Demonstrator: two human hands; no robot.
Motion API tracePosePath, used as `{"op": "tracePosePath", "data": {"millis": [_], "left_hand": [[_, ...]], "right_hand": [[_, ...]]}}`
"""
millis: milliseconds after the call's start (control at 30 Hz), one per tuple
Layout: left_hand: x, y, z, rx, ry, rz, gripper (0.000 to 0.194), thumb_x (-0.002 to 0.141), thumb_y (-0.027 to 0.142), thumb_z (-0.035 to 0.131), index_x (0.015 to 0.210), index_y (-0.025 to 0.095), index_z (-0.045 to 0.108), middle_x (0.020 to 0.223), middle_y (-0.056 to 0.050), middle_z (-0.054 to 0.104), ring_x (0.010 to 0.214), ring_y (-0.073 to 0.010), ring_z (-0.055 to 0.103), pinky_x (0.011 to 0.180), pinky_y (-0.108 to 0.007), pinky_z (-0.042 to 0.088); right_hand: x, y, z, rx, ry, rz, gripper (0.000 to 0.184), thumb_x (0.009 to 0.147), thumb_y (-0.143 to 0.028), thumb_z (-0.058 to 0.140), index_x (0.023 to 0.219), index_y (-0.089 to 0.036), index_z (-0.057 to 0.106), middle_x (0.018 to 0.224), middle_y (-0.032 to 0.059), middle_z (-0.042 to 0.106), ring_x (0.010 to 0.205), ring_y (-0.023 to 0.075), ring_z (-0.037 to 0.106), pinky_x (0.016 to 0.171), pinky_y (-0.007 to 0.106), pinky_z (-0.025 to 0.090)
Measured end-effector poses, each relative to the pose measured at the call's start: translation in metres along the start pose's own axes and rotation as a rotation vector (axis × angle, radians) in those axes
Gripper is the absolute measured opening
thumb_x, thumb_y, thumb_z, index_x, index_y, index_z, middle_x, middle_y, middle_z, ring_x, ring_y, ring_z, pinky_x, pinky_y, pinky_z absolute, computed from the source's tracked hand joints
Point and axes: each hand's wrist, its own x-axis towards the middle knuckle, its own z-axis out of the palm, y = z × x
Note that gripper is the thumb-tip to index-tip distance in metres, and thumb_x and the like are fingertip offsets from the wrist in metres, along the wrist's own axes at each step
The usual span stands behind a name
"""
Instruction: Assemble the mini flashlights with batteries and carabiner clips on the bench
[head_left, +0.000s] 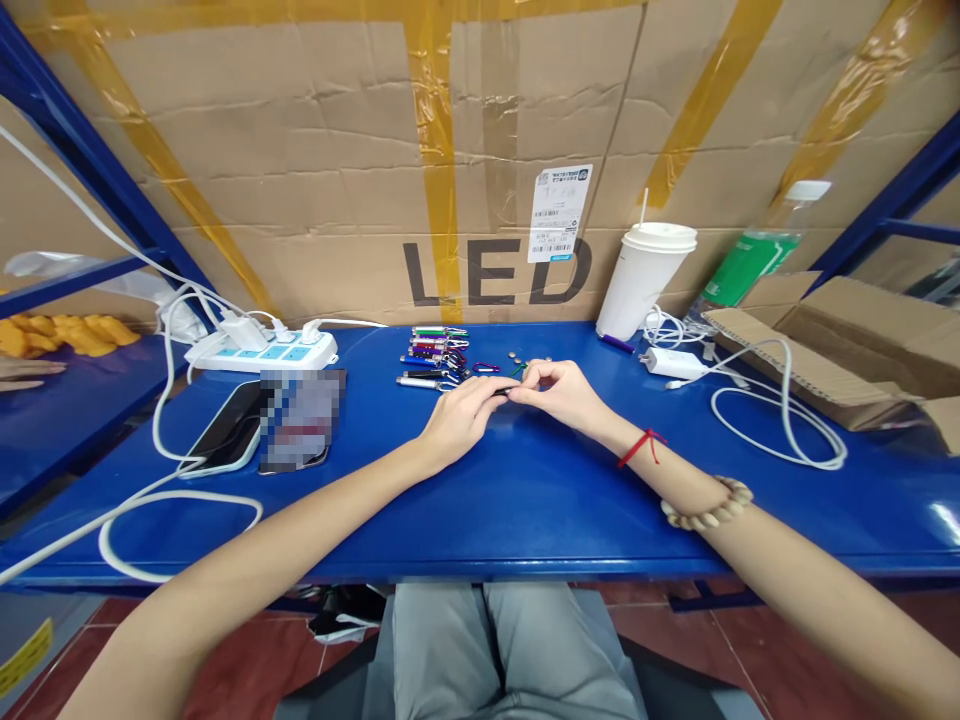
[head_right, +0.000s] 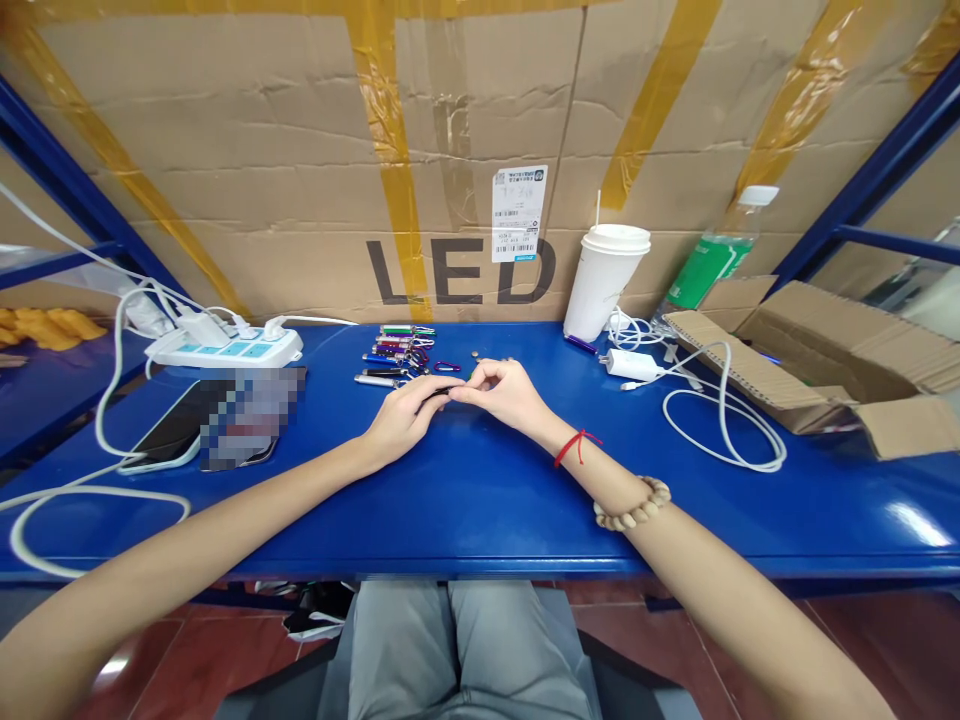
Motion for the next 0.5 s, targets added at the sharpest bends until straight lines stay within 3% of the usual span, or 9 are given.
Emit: {"op": "tracePosePath", "data": {"millis": [167,300,500], "left_hand": [[0.002,-0.001,0.003,-0.035,0.021,-0.077,0.023,0.090,0.020,0.038,0.105,0.019,0.054,0.105,-0.005,0.063,0.095,-0.0159,0.059,0.084,-0.027,0.046],[0.002,-0.003,0.005,-0.043,0.032,-0.102,0.023,0.090,0.021,0.039,0.106,0.019,0.054,0.108,-0.006,0.063,0.098,-0.0169,0.059,0.086,-0.028,0.045],[0.003,-0.004,0.004,-0.041,-0.051,-0.109,0.024,0.090,0.020,0.036,0.105,0.019,0.055,0.103,-0.005,0.064,0.094,-0.0173,0.060,0.083,-0.029,0.046]], "right_hand": [[-0.001,-0.011,-0.005,-0.063,0.108,-0.122,0.030,0.061,-0.043,0.073,0.067,-0.016,0.064,0.071,0.0011,0.054,0.051,0.0073,0.044,0.050,0.024,0.038],[-0.001,-0.013,-0.012,-0.132,0.034,-0.261,0.022,0.068,-0.042,0.069,0.075,-0.021,0.071,0.079,0.0034,0.057,0.061,0.0111,0.050,0.052,0.026,0.041],[0.000,-0.014,-0.016,-0.182,-0.010,-0.319,0.019,0.071,-0.041,0.066,0.077,-0.024,0.072,0.081,0.0041,0.057,0.069,0.0137,0.053,0.057,0.028,0.044]]}}
